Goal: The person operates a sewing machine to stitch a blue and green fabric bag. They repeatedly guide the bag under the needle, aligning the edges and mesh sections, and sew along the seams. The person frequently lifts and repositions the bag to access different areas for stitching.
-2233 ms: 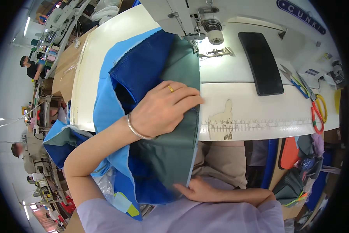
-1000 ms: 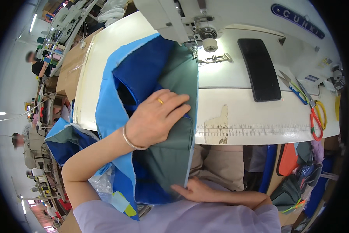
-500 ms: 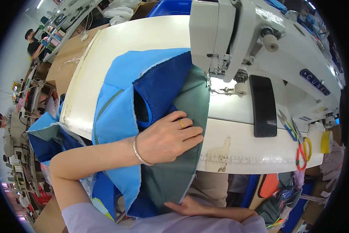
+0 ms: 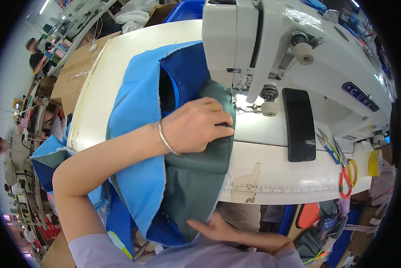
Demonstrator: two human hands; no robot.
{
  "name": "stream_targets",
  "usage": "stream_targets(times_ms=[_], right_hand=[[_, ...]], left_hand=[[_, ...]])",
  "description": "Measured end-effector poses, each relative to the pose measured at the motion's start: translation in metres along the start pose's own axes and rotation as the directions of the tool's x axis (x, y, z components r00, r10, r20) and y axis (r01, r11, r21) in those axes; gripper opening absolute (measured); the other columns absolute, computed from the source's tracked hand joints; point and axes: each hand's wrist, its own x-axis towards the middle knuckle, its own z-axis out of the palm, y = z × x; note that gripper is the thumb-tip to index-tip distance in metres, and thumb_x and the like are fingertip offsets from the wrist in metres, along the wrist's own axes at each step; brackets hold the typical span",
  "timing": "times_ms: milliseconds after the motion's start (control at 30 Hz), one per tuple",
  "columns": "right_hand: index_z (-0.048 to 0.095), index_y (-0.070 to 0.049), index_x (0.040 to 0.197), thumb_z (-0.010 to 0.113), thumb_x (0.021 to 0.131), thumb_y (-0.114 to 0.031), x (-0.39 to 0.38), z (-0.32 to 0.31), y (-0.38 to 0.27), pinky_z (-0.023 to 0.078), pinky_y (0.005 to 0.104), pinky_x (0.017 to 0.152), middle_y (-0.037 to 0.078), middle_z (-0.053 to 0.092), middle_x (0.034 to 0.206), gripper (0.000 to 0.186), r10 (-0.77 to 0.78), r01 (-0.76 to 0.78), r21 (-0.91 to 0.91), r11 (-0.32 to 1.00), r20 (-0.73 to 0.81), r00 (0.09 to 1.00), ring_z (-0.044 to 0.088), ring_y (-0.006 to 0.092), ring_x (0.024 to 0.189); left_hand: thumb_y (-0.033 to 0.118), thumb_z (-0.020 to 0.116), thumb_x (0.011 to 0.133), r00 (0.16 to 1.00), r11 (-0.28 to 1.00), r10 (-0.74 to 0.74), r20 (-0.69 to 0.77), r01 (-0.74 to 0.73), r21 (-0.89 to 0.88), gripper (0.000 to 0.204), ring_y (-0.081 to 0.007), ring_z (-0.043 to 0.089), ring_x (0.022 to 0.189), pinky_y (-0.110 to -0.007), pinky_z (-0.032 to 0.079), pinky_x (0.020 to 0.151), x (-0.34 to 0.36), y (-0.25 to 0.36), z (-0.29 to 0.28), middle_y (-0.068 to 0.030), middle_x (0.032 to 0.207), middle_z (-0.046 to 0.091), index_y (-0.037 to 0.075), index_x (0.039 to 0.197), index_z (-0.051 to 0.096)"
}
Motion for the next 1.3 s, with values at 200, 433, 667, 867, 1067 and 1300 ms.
stream_targets(times_ms=[200, 433, 667, 867, 1067, 1300], right_hand=[[0.067, 0.004, 0.115, 0.067, 0.103, -0.021, 0.014, -0.001, -0.009, 0.052, 0.0293, 0.081, 0.007, 0.073, 0.105, 0.028, 0.007, 0.000, 0.099, 0.995, -0.072, 0.997, 0.063, 0.0114, 0.095], [0.070, 0.006, 0.106, 0.070, 0.100, -0.021, 0.022, 0.004, -0.006, 0.054, 0.0326, 0.071, 0.011, 0.074, 0.090, 0.028, -0.052, 0.031, -0.102, 0.994, -0.216, 0.975, 0.067, 0.0125, 0.081], [0.071, 0.005, 0.109, 0.076, 0.089, -0.020, 0.018, 0.012, 0.005, 0.054, 0.0384, 0.069, 0.021, 0.074, 0.087, 0.032, -0.170, 0.081, -0.305, 0.949, -0.277, 0.946, 0.070, 0.0231, 0.073], [0.069, 0.006, 0.099, 0.073, 0.087, -0.011, 0.016, 0.027, 0.003, 0.052, 0.0371, 0.066, 0.015, 0.070, 0.075, 0.020, -0.011, -0.082, -0.304, 0.949, -0.292, 0.956, 0.068, 0.0227, 0.070], [0.057, 0.000, 0.133, 0.077, 0.090, -0.012, 0.010, 0.047, 0.044, 0.050, 0.0337, 0.101, 0.016, 0.065, 0.125, 0.048, -0.215, 0.211, -0.050, 0.976, -0.331, 0.919, 0.059, 0.0190, 0.120], [0.062, 0.001, 0.130, 0.075, 0.091, -0.009, -0.011, 0.041, 0.046, 0.051, 0.0313, 0.098, 0.005, 0.070, 0.120, 0.043, 0.233, -0.128, 0.444, 0.887, -0.191, 0.954, 0.064, 0.0152, 0.109]], left_hand=[[-0.001, 0.063, 0.071, 0.997, 0.994, 0.074, 0.016, -0.075, 0.079, 0.044, -0.0279, 0.066, 0.104, -0.043, 0.053, 0.094, 0.014, -0.025, -0.008, -0.0030, 0.111, 0.068, 0.015, 0.110, 0.073], [0.000, 0.061, 0.078, 0.999, 0.948, -0.027, -0.020, 0.032, 0.316, 0.042, -0.0298, 0.066, 0.108, -0.042, 0.044, 0.107, 0.008, -0.034, -0.036, -0.0081, 0.102, 0.069, 0.014, 0.117, 0.069], [-0.008, 0.061, 0.068, 0.909, 0.892, -0.374, -0.185, 0.407, 0.196, 0.044, -0.0346, 0.065, 0.086, -0.044, 0.051, 0.077, -0.006, 0.044, -0.102, -0.0097, 0.086, 0.067, 0.008, 0.110, 0.061], [0.014, 0.067, 0.069, 0.928, 0.848, -0.335, 0.163, 0.222, 0.481, 0.032, -0.0222, 0.057, 0.054, -0.034, 0.044, 0.050, -0.049, 0.208, -0.069, -0.0066, 0.072, 0.058, 0.003, 0.100, 0.069], [0.022, 0.072, 0.082, 0.922, 0.935, -0.337, 0.189, 0.352, -0.047, 0.021, -0.0271, 0.065, 0.053, -0.041, 0.048, 0.045, -0.050, 0.165, -0.011, -0.0077, 0.075, 0.066, 0.005, 0.093, 0.071], [0.029, 0.075, 0.087, 0.945, 0.940, -0.325, 0.036, 0.318, 0.124, 0.064, -0.0383, 0.048, 0.138, -0.053, 0.039, 0.114, -0.049, 0.117, 0.003, -0.0169, 0.151, 0.049, 0.008, 0.143, 0.055]])
